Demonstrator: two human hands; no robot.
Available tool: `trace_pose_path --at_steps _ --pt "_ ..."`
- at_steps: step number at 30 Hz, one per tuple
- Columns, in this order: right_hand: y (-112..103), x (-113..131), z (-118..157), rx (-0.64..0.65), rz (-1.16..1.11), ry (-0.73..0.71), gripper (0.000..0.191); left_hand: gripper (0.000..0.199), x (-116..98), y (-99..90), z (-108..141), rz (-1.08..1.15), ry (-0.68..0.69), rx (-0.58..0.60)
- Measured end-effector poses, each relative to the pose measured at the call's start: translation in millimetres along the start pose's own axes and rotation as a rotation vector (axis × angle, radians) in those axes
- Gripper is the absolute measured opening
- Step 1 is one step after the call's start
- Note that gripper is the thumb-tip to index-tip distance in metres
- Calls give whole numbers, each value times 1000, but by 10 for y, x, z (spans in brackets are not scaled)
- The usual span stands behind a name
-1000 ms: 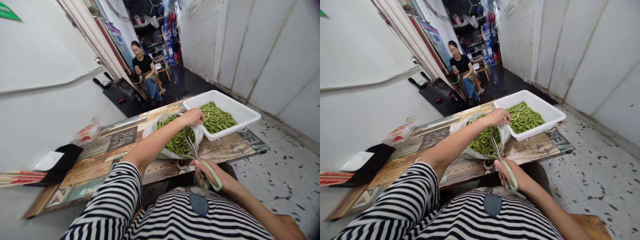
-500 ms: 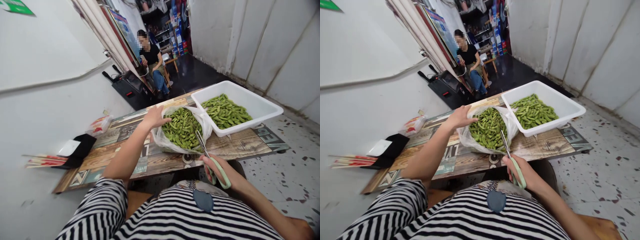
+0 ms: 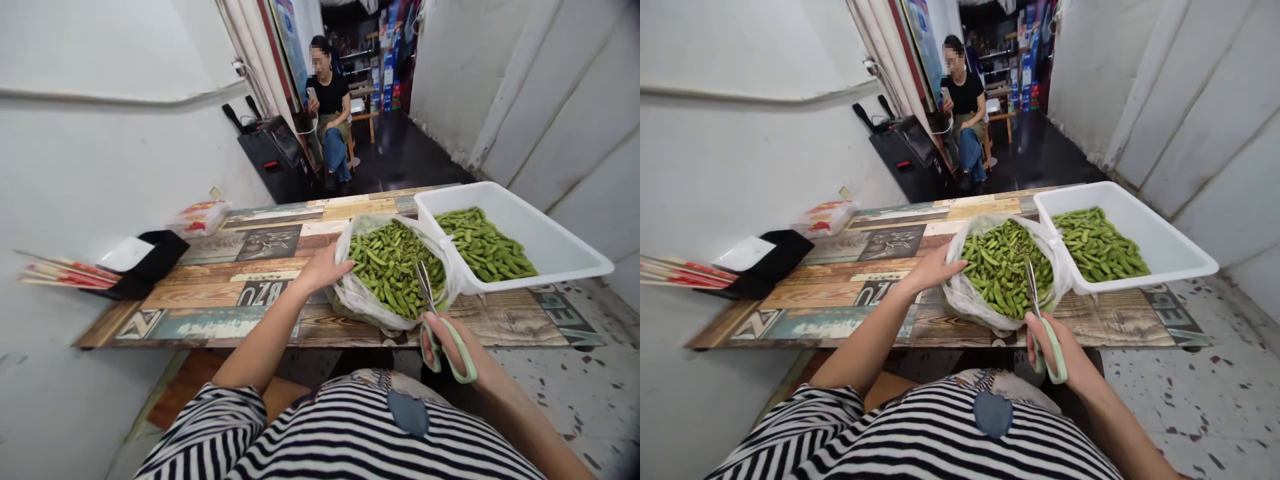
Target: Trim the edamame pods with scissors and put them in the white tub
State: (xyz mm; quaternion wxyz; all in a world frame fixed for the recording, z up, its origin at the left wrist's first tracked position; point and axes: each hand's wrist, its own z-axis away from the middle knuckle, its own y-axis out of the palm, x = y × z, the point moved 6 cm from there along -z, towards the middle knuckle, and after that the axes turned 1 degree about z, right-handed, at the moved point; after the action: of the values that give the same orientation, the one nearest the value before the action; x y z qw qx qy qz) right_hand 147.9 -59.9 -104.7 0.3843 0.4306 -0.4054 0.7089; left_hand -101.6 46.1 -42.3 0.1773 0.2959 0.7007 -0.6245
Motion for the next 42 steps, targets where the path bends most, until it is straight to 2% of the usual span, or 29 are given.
trace_pose_path --at_steps 2,3,4,6,8,10,14,17,20,24,27,31,36,40,42 --pt "-17 74 44 0 58 18 49 64 -172 -93 29 -238 6 -87" --pt "-22 108 71 -6 81 32 49 63 -294 -102 9 -332 53 -117" --pt "-22 142 98 -6 114 41 48 57 -436 -55 -32 -394 150 -94" --pt "-35 210 145 -27 161 41 43 42 -674 152 -149 -460 368 76" --pt "-62 290 166 -64 150 3 41 22 -759 334 -296 -494 429 239" --pt "-70 377 146 -64 80 -47 44 13 -778 405 -422 -443 407 309" --pt "-39 497 36 -16 -12 -12 49 23 -891 301 -399 -27 418 270" --pt "-52 553 -18 -50 58 28 50 28 -892 298 -241 186 296 275" --pt "-48 561 -40 -23 107 12 49 28 -848 395 -105 289 201 289" --pt "-89 517 -53 -42 106 -1 50 31 -763 446 -44 361 111 239" --pt "-96 527 -47 -31 145 17 51 32 -750 441 -25 406 72 234" --pt "-57 598 -36 13 167 -1 50 31 -778 499 12 493 58 322" --pt "-37 494 -89 -51 1 87 49 27 -779 554 19 618 -10 390" --pt "-3 416 -96 -34 -122 90 50 15 -741 585 14 912 -248 363" --pt "29 403 -69 16 -220 74 53 19 -720 592 11 1073 -340 299"
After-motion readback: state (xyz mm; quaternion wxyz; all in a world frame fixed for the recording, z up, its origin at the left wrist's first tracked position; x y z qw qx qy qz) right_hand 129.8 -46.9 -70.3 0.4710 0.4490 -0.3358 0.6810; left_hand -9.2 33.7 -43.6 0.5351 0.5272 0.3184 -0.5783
